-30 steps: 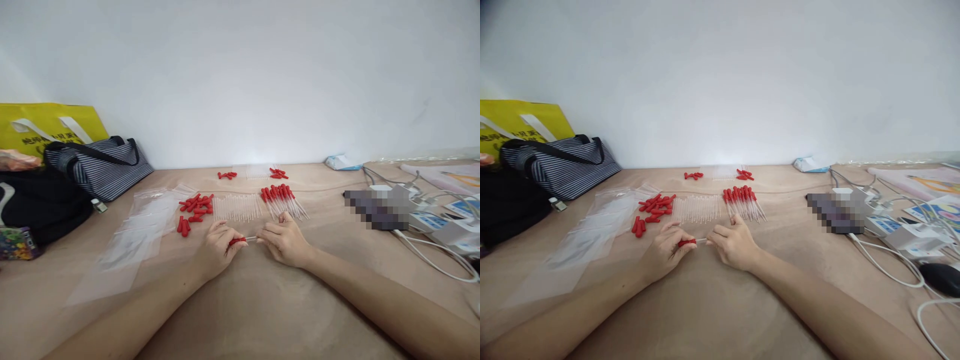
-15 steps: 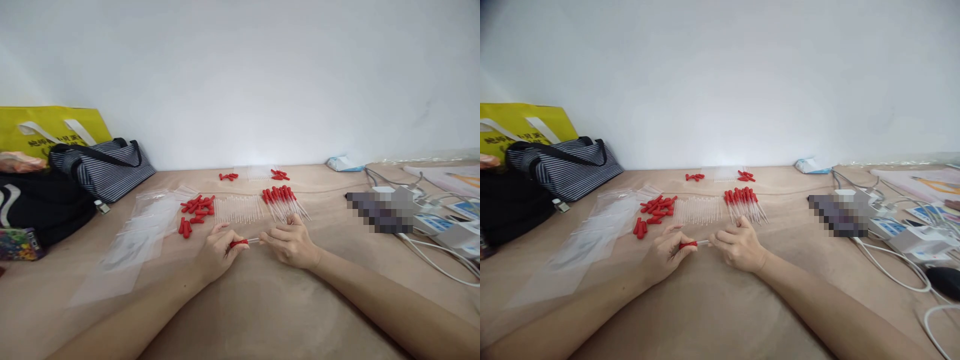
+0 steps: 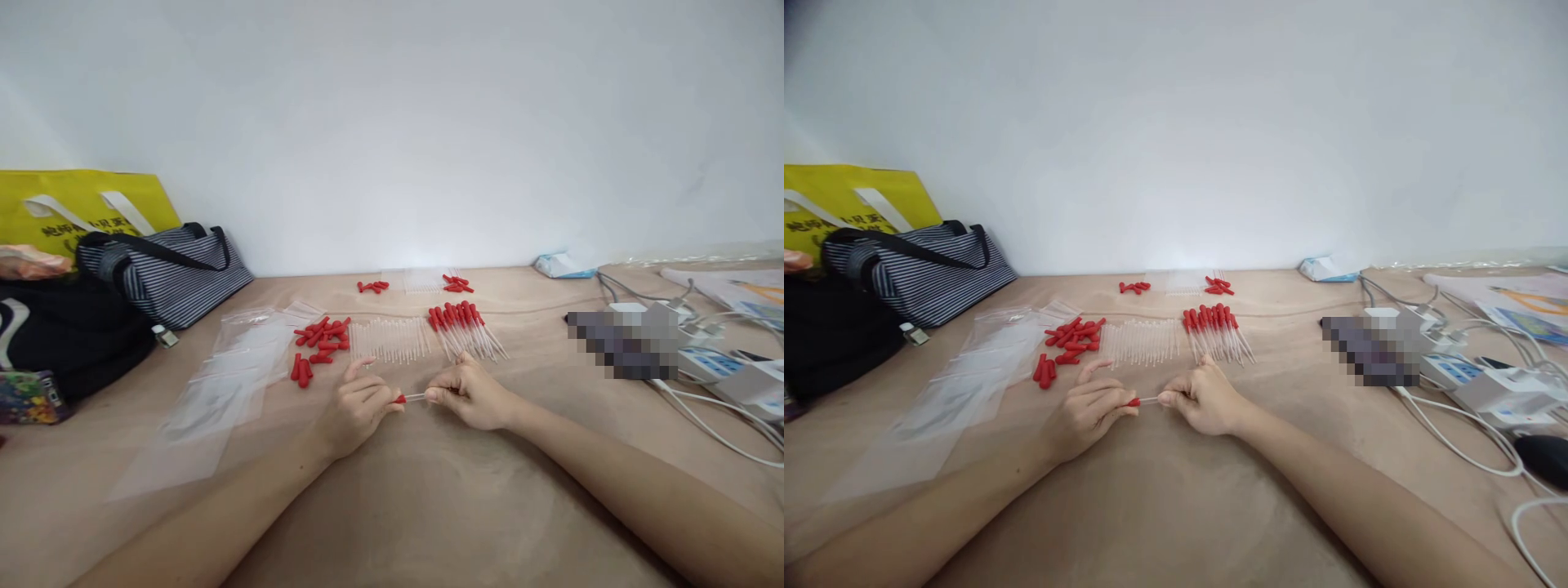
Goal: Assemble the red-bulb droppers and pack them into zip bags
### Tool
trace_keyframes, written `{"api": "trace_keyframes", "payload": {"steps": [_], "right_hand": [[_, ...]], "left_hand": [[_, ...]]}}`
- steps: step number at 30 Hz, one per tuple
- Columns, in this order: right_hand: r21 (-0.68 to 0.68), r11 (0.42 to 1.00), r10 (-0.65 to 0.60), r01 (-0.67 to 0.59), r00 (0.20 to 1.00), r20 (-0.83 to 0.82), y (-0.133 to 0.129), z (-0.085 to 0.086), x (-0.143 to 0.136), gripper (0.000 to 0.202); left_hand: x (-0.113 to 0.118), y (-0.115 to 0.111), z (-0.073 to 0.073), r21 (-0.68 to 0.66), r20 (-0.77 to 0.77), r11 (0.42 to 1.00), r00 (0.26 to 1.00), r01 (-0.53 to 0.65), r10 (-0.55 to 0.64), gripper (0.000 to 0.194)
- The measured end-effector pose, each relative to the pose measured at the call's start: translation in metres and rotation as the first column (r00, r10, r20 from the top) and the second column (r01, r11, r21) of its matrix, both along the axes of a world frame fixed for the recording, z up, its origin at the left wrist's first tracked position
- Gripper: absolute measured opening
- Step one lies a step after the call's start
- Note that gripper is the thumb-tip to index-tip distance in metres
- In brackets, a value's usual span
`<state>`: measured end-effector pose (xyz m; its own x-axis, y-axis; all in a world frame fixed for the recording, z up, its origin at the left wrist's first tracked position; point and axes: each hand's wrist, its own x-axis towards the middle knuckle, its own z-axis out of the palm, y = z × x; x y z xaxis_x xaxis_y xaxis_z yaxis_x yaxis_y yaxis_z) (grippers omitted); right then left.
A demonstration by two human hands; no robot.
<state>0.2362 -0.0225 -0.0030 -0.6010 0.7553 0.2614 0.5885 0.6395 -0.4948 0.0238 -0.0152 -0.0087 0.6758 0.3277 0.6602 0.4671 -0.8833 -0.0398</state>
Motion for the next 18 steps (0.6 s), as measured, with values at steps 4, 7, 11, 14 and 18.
{"api": "trace_keyframes", "payload": {"steps": [4,7,11,14,18], "right_hand": [[-0.191,0.982,0.0,-0.01,0.998,-0.055,0.004,0.0,0.001,0.035],[-0.136,0.99,-0.029,0.02,0.998,-0.06,0.003,-0.001,0.001,0.035],[0.052,0.997,-0.061,0.062,0.998,-0.021,-0.002,-0.003,-0.003,0.031],[0.119,0.99,-0.07,0.07,0.998,0.001,-0.004,-0.006,-0.007,0.027],[0.146,0.987,-0.062,0.061,0.998,0.003,-0.005,-0.011,-0.01,0.028]], "left_hand": [[0.0,-0.001,0.001,0.065,-0.01,0.998,1.0,0.015,-0.014,0.01],[0.001,-0.001,-0.001,0.012,0.036,1.0,0.999,-0.017,0.017,0.003],[0.003,-0.002,-0.003,-0.144,0.076,0.989,0.996,-0.025,0.037,0.004],[0.005,-0.003,-0.002,-0.225,0.07,0.974,0.996,-0.031,0.048,0.007],[0.004,-0.001,-0.003,-0.273,0.069,0.962,0.997,-0.019,0.039,0.008]]}}
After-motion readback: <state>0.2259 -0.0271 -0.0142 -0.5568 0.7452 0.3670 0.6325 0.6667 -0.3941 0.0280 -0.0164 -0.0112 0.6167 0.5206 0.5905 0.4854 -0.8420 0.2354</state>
